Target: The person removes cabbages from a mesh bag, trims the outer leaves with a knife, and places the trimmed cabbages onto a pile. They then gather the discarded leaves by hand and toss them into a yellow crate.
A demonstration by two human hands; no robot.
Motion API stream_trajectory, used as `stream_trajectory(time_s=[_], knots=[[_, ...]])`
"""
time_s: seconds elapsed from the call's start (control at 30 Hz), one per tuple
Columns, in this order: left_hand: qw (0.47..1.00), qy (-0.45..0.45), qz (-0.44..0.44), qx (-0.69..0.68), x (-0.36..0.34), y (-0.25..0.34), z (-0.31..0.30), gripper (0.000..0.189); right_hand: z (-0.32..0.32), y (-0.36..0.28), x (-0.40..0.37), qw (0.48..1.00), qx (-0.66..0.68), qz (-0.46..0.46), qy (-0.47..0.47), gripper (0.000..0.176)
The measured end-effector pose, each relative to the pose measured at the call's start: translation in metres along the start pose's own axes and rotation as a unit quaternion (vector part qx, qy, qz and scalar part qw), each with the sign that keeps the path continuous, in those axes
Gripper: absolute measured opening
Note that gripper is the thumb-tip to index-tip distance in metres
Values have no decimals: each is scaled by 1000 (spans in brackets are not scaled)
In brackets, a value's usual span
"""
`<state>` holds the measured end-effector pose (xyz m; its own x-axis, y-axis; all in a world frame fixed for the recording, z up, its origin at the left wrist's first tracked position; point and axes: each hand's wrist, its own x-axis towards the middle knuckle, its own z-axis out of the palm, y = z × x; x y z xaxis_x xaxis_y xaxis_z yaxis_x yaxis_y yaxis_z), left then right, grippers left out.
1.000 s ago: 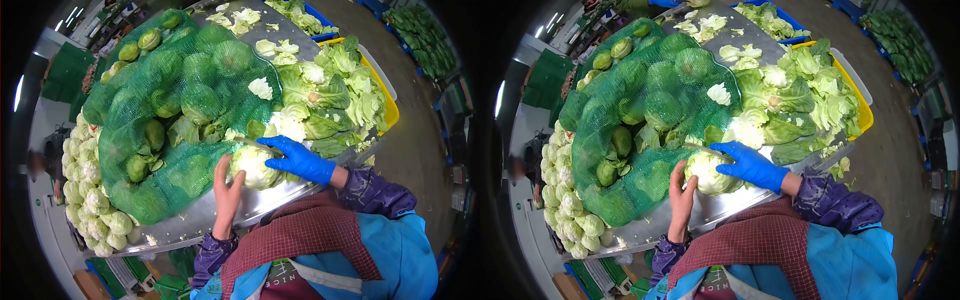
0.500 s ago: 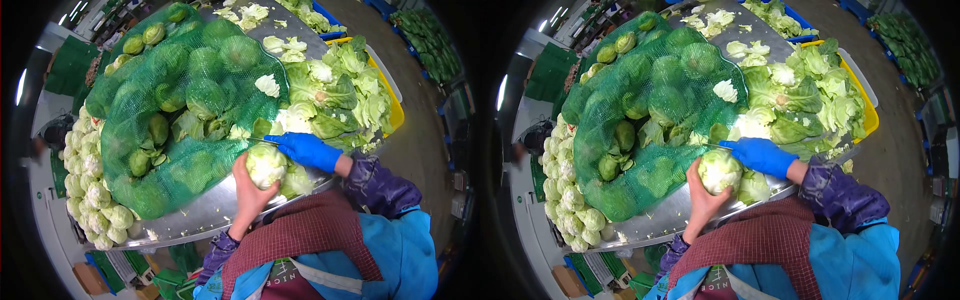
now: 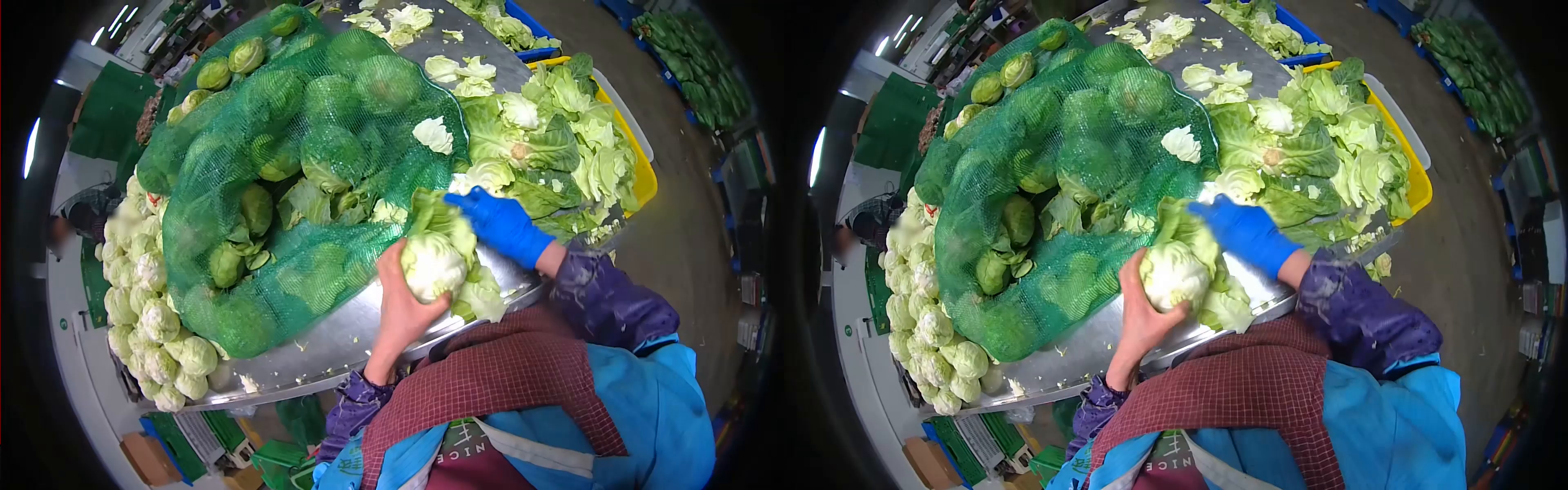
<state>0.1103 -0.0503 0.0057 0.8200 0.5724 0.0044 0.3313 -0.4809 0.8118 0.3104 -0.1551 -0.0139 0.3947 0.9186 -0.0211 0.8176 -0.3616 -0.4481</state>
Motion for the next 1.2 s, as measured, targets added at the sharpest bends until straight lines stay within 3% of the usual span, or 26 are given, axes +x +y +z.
stream_trajectory(time_s=[0.03, 0.1, 0.17, 0.23, 0.3, 0.37, 0.4, 0.43, 0.5, 0.63, 0.67, 0.77, 0.9, 0.93, 0.97, 1.03, 1.1, 1.17, 1.2], knots=[[999, -11, 48, 12, -3, 0, 0, 94, 15, 24, -1, 1000, 17, 10, 20, 40], [998, -15, 56, 37, -4, -3, 0, 98, 3, 22, -1, 998, 54, -22, 22, 38], [993, 11, -34, -113, -7, -8, 0, 105, -19, 3, -9, 999, 17, -29, 32, 40], [991, 12, -48, -125, -6, -13, 1, 108, -38, -26, -12, 1000, 23, -2, 3, 45], [989, -8, -79, -126, -4, -18, 2, 109, -41, -40, -16, 986, 86, -136, -33, 50], [970, -33, -161, -179, -3, -7, 0, 107, -35, -48, -25, 987, 25, -124, -97, 53], [966, -20, -158, -203, -5, -11, 5, 106, -23, -44, -26, 987, 21, -143, -67, 57], [983, 4, -102, -149, -4, -16, 8, 103, -35, -52, -21, 986, 10, -133, -103, 61], [995, 16, -67, -73, 0, -12, 4, 99, -43, -61, -16, 984, -7, -152, -87, 62], [989, -54, -116, -71, 6, 6, -3, 99, -33, -62, 7, 977, -102, -179, -51, 56], [999, -8, -46, 19, 4, 4, 8, 103, -32, -62, 10, 972, -152, -167, -67, 54], [997, -14, -80, 4, 7, -7, 10, 107, -33, -51, 25, 972, -107, -206, -42, 49], [999, -23, -35, 13, -1, -4, 8, 108, -11, -32, 34, 991, 49, -114, -56, 30], [999, -26, -47, 3, -2, -3, 9, 107, -4, -31, 42, 998, 52, 15, -45, 26], [998, -26, -50, -2, -6, 0, 8, 107, -12, -20, 46, 997, 53, 39, -30, 28], [999, -31, 9, 25, -18, 3, 7, 107, -3, 17, 48, 989, 95, 47, -101, 32], [977, -5, -52, -207, -24, -26, 19, 105, 2, 18, 34, 986, 164, 25, -24, 44], [966, 19, -113, -234, -23, -22, 7, 99, -40, -20, 16, 950, 296, 81, -52, 63], [983, 37, -84, -160, -23, -28, 4, 95, -43, -30, 6, 955, 279, 83, -62, 69]])
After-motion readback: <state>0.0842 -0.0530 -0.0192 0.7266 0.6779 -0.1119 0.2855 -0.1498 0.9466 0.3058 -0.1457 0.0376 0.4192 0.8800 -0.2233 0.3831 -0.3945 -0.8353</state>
